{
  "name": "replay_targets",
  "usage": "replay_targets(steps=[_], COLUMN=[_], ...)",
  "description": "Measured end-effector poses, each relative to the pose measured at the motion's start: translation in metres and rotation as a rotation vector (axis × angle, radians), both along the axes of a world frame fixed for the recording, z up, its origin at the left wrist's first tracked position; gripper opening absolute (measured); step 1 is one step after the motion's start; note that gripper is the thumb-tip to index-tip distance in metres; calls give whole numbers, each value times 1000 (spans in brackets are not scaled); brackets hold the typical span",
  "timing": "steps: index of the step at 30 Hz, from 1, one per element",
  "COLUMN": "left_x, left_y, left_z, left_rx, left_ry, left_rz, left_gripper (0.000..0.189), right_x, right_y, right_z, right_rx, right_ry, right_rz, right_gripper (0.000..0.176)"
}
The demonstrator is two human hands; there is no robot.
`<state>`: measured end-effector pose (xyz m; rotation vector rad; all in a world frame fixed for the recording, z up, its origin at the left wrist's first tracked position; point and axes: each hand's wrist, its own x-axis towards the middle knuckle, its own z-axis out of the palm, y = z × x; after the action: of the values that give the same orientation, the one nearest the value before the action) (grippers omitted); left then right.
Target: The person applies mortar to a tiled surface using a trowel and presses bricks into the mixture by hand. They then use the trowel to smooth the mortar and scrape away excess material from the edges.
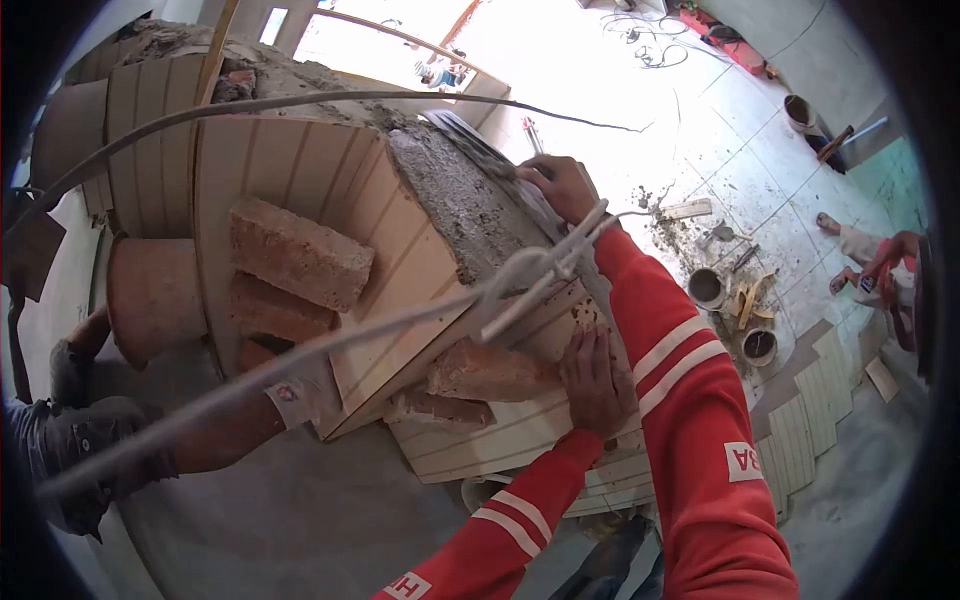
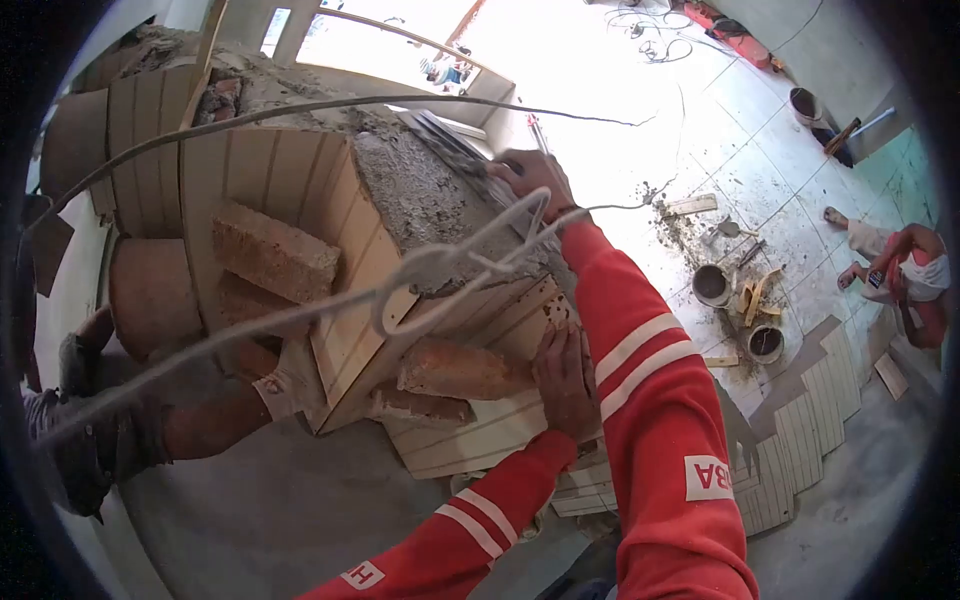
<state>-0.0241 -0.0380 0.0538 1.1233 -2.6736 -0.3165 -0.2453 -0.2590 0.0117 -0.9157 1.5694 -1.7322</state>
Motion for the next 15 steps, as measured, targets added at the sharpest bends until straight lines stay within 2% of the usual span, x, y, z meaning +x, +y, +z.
replay_targets(steps=[3,4,6,7,9,10,12,14,15], left_x=[-1,0,-4,-2,-4,-4,-3,-5,-3], left_y=[0,3,1,2,1,-1,-1,-4,-1], left_z=[2,4,8,11,12,13,11,10,11], left_rx=[28,30,1,-1,8,8,21,36,47], left_ry=[37,41,16,17,30,35,68,79,83], left_rz=[2,6,6,19,2,11,-7,3,6], left_gripper=[64,64,69,69,70,70,75,73,71], right_x=[4,7,19,28,30,28,31,39,44], right_y=[10,25,64,84,112,115,120,119,124], right_z=[40,45,55,58,61,60,52,36,37], right_rx=[-96,-94,-310,-311,-65,-65,197,159,244], right_ry=[-33,-29,17,16,29,33,-80,-28,15], right_rz=[66,69,-23,-9,-11,-2,9,-40,-72], right_gripper=[32,32,34,34,34,34,32,33,34])
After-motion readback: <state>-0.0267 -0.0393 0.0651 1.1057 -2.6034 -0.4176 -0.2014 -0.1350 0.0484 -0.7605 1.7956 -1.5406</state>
